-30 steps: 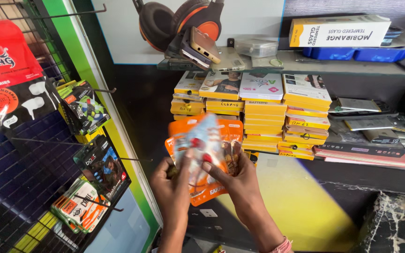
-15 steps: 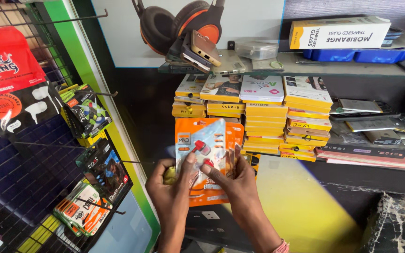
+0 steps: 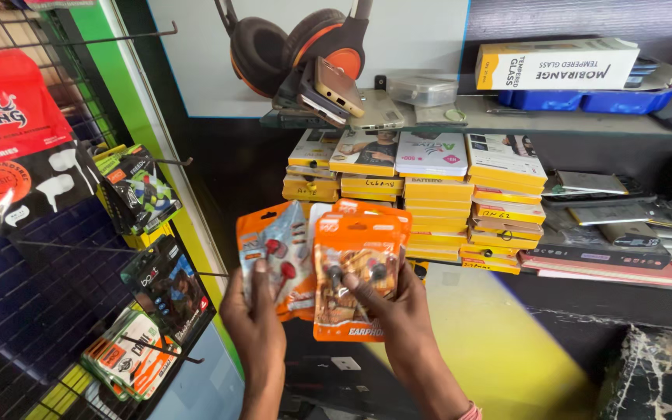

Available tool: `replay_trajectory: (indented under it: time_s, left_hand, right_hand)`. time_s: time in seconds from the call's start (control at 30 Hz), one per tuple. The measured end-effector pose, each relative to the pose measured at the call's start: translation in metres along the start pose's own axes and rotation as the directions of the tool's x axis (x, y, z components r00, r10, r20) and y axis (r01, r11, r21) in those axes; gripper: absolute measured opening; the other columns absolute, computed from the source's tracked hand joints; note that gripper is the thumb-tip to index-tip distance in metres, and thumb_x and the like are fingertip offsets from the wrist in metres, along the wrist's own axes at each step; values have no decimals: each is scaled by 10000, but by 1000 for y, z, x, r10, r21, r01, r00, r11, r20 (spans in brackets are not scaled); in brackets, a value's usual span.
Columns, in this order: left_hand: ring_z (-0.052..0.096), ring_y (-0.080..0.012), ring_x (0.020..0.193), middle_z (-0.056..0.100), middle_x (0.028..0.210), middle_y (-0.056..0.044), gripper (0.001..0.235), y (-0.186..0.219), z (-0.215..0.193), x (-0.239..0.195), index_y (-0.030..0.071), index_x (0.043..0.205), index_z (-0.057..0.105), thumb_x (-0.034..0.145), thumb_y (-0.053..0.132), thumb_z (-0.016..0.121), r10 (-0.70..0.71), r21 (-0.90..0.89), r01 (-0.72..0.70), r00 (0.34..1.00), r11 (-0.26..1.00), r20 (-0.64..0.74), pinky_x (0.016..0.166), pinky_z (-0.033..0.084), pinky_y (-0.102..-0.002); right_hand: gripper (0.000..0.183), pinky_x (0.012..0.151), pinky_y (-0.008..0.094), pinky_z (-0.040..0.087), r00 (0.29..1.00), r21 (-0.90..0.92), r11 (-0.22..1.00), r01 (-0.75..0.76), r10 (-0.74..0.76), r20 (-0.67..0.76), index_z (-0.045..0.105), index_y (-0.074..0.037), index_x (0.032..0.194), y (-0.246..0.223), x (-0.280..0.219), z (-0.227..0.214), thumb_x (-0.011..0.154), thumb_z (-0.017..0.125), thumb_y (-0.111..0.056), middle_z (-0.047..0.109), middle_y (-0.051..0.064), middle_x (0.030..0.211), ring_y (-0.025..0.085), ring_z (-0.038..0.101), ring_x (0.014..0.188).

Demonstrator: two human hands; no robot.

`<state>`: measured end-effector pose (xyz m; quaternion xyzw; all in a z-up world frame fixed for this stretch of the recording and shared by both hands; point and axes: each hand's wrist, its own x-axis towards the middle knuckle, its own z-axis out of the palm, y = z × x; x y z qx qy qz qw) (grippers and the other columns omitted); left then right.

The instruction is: The person wipes the packaging of various electronic accessories, including earphones and headphones, using a yellow cloth. They handle each item individually, wiping the front and back before placing them back on the display rack.

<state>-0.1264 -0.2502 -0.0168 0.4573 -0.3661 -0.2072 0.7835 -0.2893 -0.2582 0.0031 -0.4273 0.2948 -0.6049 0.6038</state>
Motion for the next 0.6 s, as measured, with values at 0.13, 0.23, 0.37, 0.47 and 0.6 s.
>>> replay_trajectory:
  time_s: [0.13, 0.23, 0.37, 0.47, 0.6]
  left_hand:
    - [686, -90, 796, 699, 923, -40, 258, 3, -11, 6, -1, 1107, 651, 1042, 233, 562, 108, 32, -107, 994, 994, -23, 703, 607, -301]
    - [673, -109, 812, 687, 941, -71, 319, 1, -17, 5, -23, 1136, 644, 1063, 270, 540, 145, 133, -143, 989, 981, -3, 704, 593, -309]
    - [673, -133, 895, 723, 1005, -104, 464, -13, -10, -10, -43, 1156, 673, 1063, 364, 473, -14, -19, 18, 976, 1000, 217, 809, 571, -308]
    - [665, -147, 927, 738, 1038, -104, 520, -26, -3, -18, -35, 1186, 676, 1055, 406, 435, -91, -70, 114, 960, 991, 265, 840, 526, -316]
    - [687, -152, 941, 754, 1042, -97, 528, -28, -7, -11, -33, 1171, 688, 1033, 416, 447, -136, -61, 164, 936, 985, 323, 852, 529, -310]
  right_hand:
    - [599, 775, 367, 638, 1000, -12, 1000, 22, -22, -9, 532, -64, 1323, -3, 3, -1, 778, 777, -101, 740, 89, 1092, 169, 739, 920]
    - [590, 787, 378, 641, 999, 16, 999, -42, 41, 5, 557, -26, 1324, 3, 2, -4, 787, 784, -116, 759, 112, 1093, 199, 749, 933]
    - [551, 767, 401, 530, 998, -8, 999, -52, 53, 37, 589, 68, 1362, 17, 8, 8, 895, 821, -110, 699, 185, 1094, 243, 636, 908]
    - [600, 756, 386, 578, 995, 72, 993, -98, 96, 31, 575, -67, 1348, 19, 7, 14, 796, 801, -126, 725, 110, 1063, 207, 688, 902]
    - [569, 777, 327, 637, 987, 80, 984, -158, 154, 55, 579, -118, 1278, 16, 5, 15, 745, 778, -135, 772, 54, 1028, 155, 758, 904]
